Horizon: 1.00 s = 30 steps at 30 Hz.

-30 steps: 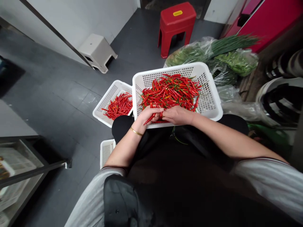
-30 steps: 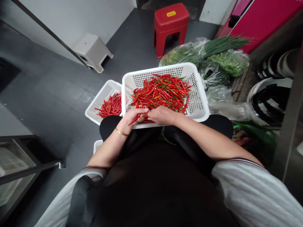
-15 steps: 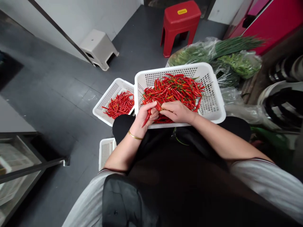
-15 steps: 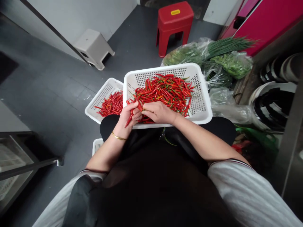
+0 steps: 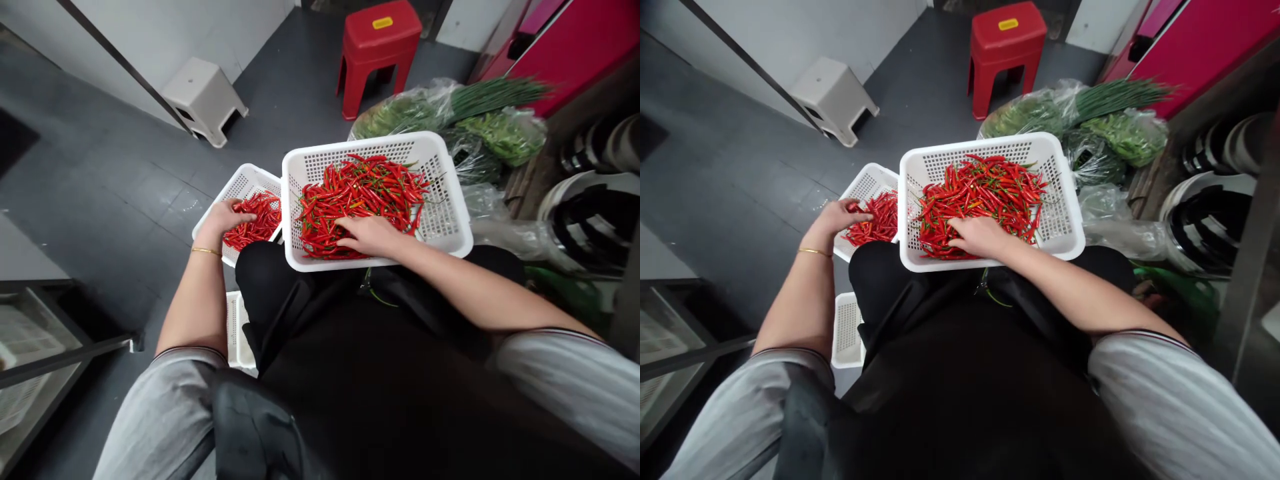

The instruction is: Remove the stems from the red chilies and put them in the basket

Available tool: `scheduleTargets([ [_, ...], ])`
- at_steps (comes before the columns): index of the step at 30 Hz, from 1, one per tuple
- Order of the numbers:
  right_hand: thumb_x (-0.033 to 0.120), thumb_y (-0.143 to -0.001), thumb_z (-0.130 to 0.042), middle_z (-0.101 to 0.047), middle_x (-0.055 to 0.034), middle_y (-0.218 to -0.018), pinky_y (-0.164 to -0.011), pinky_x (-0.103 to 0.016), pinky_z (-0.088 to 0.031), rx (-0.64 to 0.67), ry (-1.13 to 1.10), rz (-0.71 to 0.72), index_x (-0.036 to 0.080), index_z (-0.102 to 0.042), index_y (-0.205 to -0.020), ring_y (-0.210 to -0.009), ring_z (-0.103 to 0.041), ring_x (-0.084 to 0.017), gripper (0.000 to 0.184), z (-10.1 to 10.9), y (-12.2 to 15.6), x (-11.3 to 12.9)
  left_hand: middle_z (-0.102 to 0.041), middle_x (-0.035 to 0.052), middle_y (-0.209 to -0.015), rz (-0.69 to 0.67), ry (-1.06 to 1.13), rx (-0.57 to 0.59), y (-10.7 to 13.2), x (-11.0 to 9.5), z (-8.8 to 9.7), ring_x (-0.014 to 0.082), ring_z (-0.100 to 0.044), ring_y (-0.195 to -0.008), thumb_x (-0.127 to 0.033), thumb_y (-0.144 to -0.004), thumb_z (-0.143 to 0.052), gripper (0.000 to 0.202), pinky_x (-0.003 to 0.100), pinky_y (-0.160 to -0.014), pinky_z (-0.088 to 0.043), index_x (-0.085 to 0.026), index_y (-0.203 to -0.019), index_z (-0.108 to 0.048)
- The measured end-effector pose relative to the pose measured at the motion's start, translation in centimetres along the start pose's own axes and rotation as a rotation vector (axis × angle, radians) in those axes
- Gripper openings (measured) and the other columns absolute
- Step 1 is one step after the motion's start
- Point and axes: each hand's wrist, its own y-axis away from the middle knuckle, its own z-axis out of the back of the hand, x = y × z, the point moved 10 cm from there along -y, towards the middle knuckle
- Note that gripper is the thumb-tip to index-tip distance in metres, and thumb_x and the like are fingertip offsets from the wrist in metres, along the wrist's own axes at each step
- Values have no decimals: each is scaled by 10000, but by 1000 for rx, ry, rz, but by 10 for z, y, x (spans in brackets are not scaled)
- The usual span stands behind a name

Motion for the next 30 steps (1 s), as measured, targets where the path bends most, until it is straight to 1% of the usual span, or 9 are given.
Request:
scheduleTargets([
  [2,485,-934,-477,-693,-150,-1090,-704,-326,-465,27,-24,-3,151,-537,-1273,-941,-664,-280,480,-17,-17,21,-517,-17,-598,-75,-148,-15,6,-17,-5,222,-595,-783,-138,-502,-857,391,304,-770,-452,-137,-828,-641],
  [4,421,-945,-474,-703,-164,-1031,-690,-327,-467,68,-10,-10,118,-592,-1168,-912,-672,-283,395,-30,-32,32,-558,-7,-666,-210,-184,25,26,-46,-31,184,-567,-760,-224,-616,-806,329,290,-798,-432,-145,-898,-656],
  [6,365,-959,-449,-701,-168,-1029,-693,-328,-466,61,15,23,115,-637,-1086,-915,-672,-281,338,-32,-40,35,-569,-2,-665,-318,-133,201,53,-72,-83,157,-533,-678,-232,-641,-776,203,259,-732,-417,-173,-805,-671],
  [9,330,-958,-441,-707,-147,-1031,-719,-320,-459,17,6,94,133,-695,-992,-925,-666,-262,324,-19,-38,27,-484,-18,-566,-379,-142,422,87,-91,-162,170,-518,-648,-129,-489,-829,261,242,-653,-382,-203,-594,-603],
  [12,332,-914,-512,-729,-87,-901,-730,-288,-451,-32,-182,119,157,-732,-919,-841,-667,-210,280,5,-25,6,-460,-19,-545,-430,-68,483,98,-104,-197,155,-507,-609,-102,-536,-801,256,237,-612,-371,-198,-527,-563],
  [17,383,-917,-495,-726,-43,-875,-708,-259,-453,-219,-661,104,170,-702,-1079,-740,-645,-147,338,43,0,-20,-533,-14,-513,-232,358,478,91,-103,-171,100,-484,-466,-259,-655,-787,182,213,-485,-378,-153,-622,-643],
  [23,292,-949,-436,-687,-33,-674,-671,-230,-421,-170,-681,72,137,-693,-758,-646,-615,-126,356,27,0,13,-603,6,-539,98,757,392,99,-83,-161,88,-531,-424,-337,-654,-807,277,203,-451,-446,-117,-740,-662],
  [27,315,-963,-424,-719,-104,-808,-683,-272,-426,-182,-340,20,124,-694,-824,-735,-650,-187,359,29,0,14,-641,7,-643,-57,695,251,111,-105,-141,87,-592,-551,-256,-677,-794,179,185,-541,-468,-142,-744,-674],
  [30,322,-978,-388,-717,-158,-909,-696,-309,-445,-27,-50,55,123,-687,-943,-834,-669,-246,360,15,-1,17,-663,14,-764,-158,693,134,114,-121,-117,99,-625,-732,-193,-676,-784,137,163,-622,-470,-156,-710,-656],
])
